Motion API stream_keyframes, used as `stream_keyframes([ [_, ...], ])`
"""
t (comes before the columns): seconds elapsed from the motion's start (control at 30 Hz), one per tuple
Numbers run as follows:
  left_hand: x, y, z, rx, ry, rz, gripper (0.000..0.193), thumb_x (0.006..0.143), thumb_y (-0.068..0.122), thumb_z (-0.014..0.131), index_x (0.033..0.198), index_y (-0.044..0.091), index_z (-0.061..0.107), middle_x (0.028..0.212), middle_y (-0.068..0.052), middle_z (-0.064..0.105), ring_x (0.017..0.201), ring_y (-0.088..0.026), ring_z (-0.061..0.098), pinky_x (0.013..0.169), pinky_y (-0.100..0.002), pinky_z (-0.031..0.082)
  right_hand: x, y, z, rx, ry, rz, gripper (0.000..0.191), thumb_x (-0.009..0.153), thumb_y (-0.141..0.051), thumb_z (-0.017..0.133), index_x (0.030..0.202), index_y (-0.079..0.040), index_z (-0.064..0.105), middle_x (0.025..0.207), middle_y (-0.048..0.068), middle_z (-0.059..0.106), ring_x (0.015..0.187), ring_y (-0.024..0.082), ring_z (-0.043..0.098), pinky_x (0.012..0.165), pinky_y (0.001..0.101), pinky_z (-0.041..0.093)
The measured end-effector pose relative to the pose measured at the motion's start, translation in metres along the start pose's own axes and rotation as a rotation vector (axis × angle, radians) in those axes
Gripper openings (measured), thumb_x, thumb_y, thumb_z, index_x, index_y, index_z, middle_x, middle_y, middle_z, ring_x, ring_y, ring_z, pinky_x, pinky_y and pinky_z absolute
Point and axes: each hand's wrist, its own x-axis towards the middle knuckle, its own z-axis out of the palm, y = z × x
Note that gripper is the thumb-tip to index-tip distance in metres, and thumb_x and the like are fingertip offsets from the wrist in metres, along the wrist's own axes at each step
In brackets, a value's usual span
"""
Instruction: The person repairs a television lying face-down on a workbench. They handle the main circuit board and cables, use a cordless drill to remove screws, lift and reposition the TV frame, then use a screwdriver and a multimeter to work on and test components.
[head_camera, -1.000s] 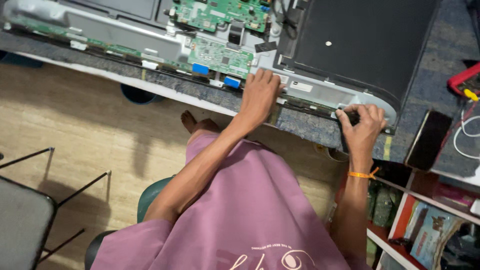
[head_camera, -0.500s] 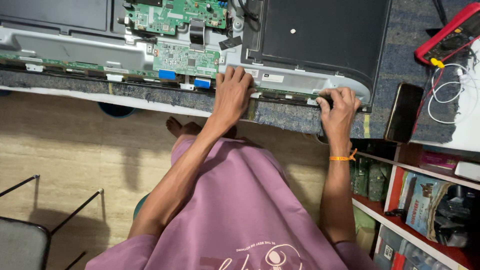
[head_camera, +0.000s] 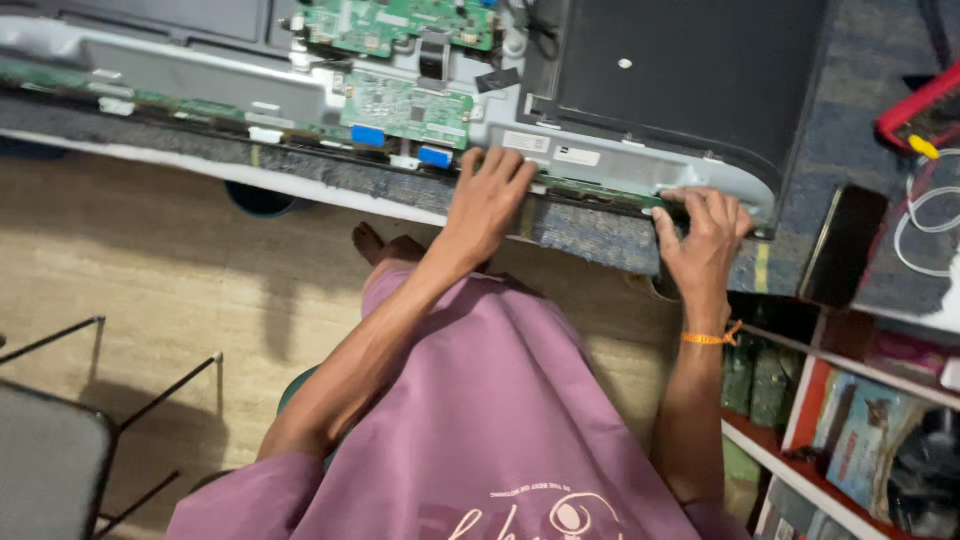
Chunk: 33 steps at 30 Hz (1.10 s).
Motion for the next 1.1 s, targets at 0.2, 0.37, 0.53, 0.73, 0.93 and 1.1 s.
stream_keyframes([
  [0.2,-0.012,0.007,0.0,-0.046,0.094,-0.02,0.043,0.09,0.01,0.068,0.131,0.001,0.059,0.128,-0.015,0.06,0.126,-0.033,0.053,0.11,-0.049,0.037,0.016,-0.062,0.035,0.04,0.014,-0.108,0.031,0.096,-0.027,0.083,0.12,-0.009,0.074,0.121,0.01,0.066,0.12,0.03,0.057,0.112,0.0491,0.032],
  [0.37,-0.037,0.002,-0.007,-0.183,0.27,-0.084,0.039,0.094,0.01,0.07,0.131,0.003,0.061,0.126,-0.011,0.063,0.125,-0.032,0.057,0.109,-0.047,0.042,0.036,-0.118,0.056,0.149,-0.006,-0.206,0.034,0.094,-0.023,0.081,0.123,-0.008,0.073,0.122,0.009,0.067,0.12,0.029,0.057,0.112,0.0495,0.034],
  [0.53,-0.064,-0.029,-0.024,-0.178,0.42,-0.557,0.026,0.1,0.012,0.071,0.124,0.006,0.064,0.116,-0.011,0.065,0.113,-0.031,0.06,0.1,-0.044,0.044,0.055,-0.16,0.066,0.201,0.005,-0.297,0.036,0.092,-0.022,0.082,0.123,-0.006,0.073,0.121,0.008,0.066,0.117,0.029,0.056,0.109,0.0492,0.035],
  [0.73,-0.063,-0.045,-0.023,-0.029,0.448,-0.561,0.037,0.097,0.012,0.068,0.133,0.004,0.063,0.122,-0.015,0.061,0.114,-0.033,0.055,0.097,-0.046,0.043,0.062,-0.191,0.08,0.164,0.019,-0.334,0.035,0.092,-0.02,0.082,0.123,-0.006,0.073,0.119,0.008,0.064,0.114,0.028,0.055,0.104,0.0477,0.034],
  [0.93,-0.059,-0.044,-0.011,-0.116,0.502,-0.668,0.033,0.097,0.015,0.069,0.13,0.008,0.066,0.118,-0.01,0.06,0.114,-0.03,0.055,0.098,-0.045,0.039,0.072,-0.199,0.088,0.199,-0.016,-0.244,0.032,0.088,-0.025,0.086,0.11,-0.007,0.072,0.107,0.007,0.062,0.105,0.028,0.054,0.094,0.0452,0.032],
  [1.1,-0.053,-0.052,-0.003,-0.236,0.537,-0.771,0.027,0.096,0.017,0.071,0.121,0.009,0.069,0.112,-0.008,0.06,0.115,-0.029,0.053,0.099,-0.044,0.035,0.079,-0.199,0.093,0.227,-0.022,-0.229,0.031,0.083,-0.024,0.089,0.104,-0.008,0.072,0.1,0.007,0.059,0.102,0.027,0.054,0.091,0.0437,0.031],
])
